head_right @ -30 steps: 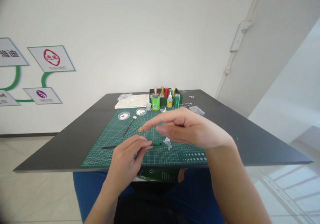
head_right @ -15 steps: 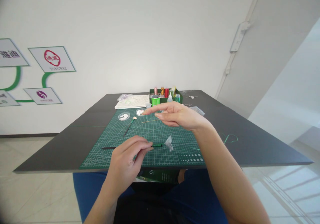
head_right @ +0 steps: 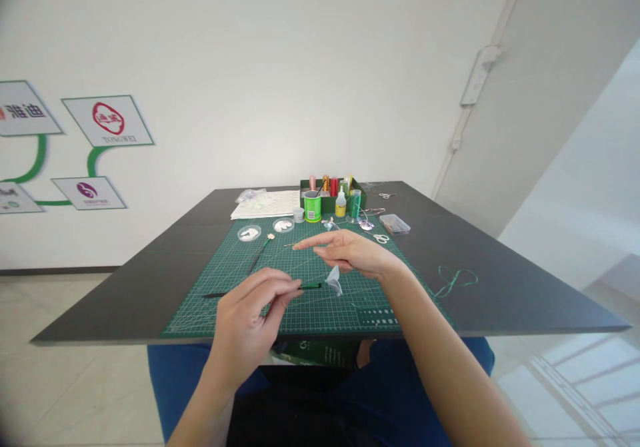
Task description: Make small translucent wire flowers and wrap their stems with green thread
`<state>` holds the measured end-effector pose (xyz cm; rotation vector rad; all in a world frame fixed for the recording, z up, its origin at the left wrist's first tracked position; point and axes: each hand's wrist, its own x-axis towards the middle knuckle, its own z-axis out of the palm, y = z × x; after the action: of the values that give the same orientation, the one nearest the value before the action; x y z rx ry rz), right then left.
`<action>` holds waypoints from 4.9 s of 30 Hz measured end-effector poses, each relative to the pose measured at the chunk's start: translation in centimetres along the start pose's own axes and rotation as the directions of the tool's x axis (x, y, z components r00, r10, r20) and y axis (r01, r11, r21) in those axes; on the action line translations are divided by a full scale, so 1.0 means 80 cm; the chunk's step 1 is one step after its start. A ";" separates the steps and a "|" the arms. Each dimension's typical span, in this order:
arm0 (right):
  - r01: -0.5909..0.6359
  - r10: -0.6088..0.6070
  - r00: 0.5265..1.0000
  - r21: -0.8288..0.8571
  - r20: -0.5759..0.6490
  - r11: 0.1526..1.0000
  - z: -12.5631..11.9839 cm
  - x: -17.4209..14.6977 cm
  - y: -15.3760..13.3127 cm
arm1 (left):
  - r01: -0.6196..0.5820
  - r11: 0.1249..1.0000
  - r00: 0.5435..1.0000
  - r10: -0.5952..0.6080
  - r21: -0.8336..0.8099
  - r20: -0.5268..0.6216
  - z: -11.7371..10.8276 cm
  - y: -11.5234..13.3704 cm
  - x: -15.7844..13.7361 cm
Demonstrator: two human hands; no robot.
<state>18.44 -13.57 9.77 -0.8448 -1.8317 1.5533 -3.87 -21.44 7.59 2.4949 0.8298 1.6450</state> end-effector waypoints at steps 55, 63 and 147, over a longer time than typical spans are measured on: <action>0.261 -0.041 0.911 0.495 -0.411 0.829 0.031 -0.062 0.112 | 0.385 0.540 0.720 -0.683 -0.749 -0.122 0.003 -0.066 0.002; 0.174 -0.012 0.808 0.220 -0.589 0.960 -0.013 -0.076 0.113 | 0.344 0.498 0.693 -0.707 -0.796 -0.143 -0.004 -0.072 0.003; -0.064 0.003 0.998 -0.998 -0.064 -0.027 -0.042 0.176 0.113 | 0.437 0.898 0.895 -0.427 0.058 -0.127 -0.009 -0.115 -0.007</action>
<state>13.04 0.54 1.84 -1.4672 -2.8146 -0.2721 -8.45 -14.04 4.54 2.0664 1.3761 1.6208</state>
